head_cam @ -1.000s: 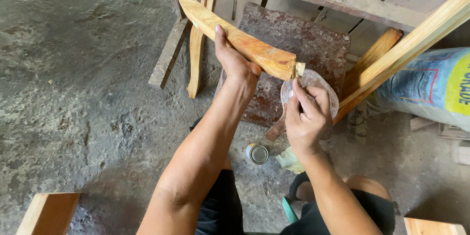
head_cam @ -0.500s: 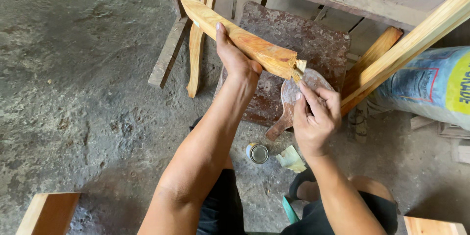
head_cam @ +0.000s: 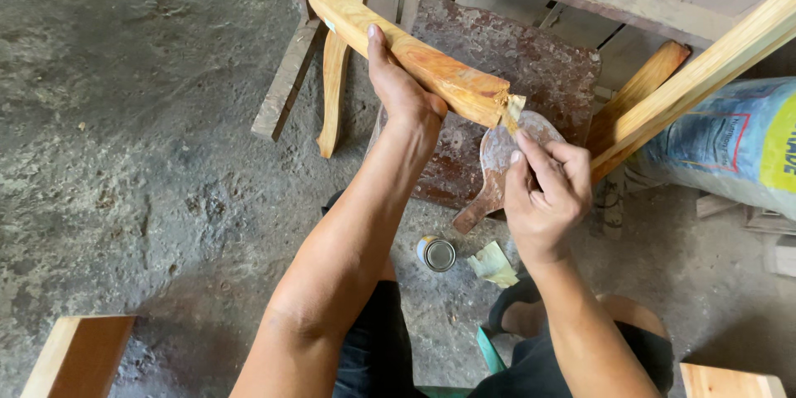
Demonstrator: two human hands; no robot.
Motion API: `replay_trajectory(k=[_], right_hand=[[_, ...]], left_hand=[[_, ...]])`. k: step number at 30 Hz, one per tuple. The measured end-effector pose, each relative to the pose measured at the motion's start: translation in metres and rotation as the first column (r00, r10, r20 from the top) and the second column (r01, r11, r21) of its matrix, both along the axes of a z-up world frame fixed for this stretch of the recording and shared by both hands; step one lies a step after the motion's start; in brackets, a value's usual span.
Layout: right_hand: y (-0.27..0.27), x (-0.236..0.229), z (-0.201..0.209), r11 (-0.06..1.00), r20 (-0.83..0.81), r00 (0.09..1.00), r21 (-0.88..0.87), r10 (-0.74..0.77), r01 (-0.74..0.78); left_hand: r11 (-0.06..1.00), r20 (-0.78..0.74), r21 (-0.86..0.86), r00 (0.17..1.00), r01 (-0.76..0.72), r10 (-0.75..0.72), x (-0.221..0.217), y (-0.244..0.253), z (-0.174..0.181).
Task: The person mixes a yellow paste on a wooden board, then uses a small tool to apply the paste into cracks and imperfections on a curved wooden piece. The person also uses a folded paper to wipe excess paste from the wood surface.
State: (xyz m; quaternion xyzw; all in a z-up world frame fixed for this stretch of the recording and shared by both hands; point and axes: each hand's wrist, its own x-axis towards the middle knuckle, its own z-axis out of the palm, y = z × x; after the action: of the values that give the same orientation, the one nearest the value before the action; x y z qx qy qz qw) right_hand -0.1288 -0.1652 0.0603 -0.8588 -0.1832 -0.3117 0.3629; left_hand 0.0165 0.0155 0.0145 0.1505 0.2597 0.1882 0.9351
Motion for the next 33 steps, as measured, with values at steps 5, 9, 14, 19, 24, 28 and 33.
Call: replay_trajectory(k=[5,9,14,19,24,28,33], right_hand=[[0.004,0.014,-0.004,1.000,0.043,0.999,0.005,0.002,-0.002],[0.004,0.010,-0.008,0.999,-0.021,0.999,-0.002,0.037,-0.037],[-0.021,-0.005,-0.016,0.995,-0.159,0.983,0.056,0.090,-0.082],[-0.066,-0.002,-0.046,0.991,-0.217,0.973,-0.122,-0.081,0.055],[-0.087,-0.012,-0.074,0.968,-0.266,0.958,-0.249,-0.107,0.039],[-0.088,-0.014,-0.079,0.958,-0.277,0.951,-0.280,-0.136,0.055],[-0.085,-0.016,-0.083,0.950,-0.249,0.957,-0.306,-0.149,0.069]], left_hand=[[1.000,-0.011,0.028,1.000,0.009,-0.009,0.002,-0.003,-0.003],[0.999,-0.019,0.054,1.000,0.002,-0.001,-0.001,0.000,-0.003],[0.998,-0.020,0.060,1.000,-0.010,0.011,-0.003,0.012,0.004],[0.989,-0.061,0.144,0.997,0.045,-0.037,-0.009,0.030,0.005],[0.989,0.082,0.151,0.997,-0.010,-0.003,-0.005,0.041,-0.009],[0.988,0.094,0.154,0.995,-0.026,0.011,0.002,0.042,-0.018],[0.984,0.095,0.174,0.995,-0.044,0.028,0.005,0.039,-0.024]])
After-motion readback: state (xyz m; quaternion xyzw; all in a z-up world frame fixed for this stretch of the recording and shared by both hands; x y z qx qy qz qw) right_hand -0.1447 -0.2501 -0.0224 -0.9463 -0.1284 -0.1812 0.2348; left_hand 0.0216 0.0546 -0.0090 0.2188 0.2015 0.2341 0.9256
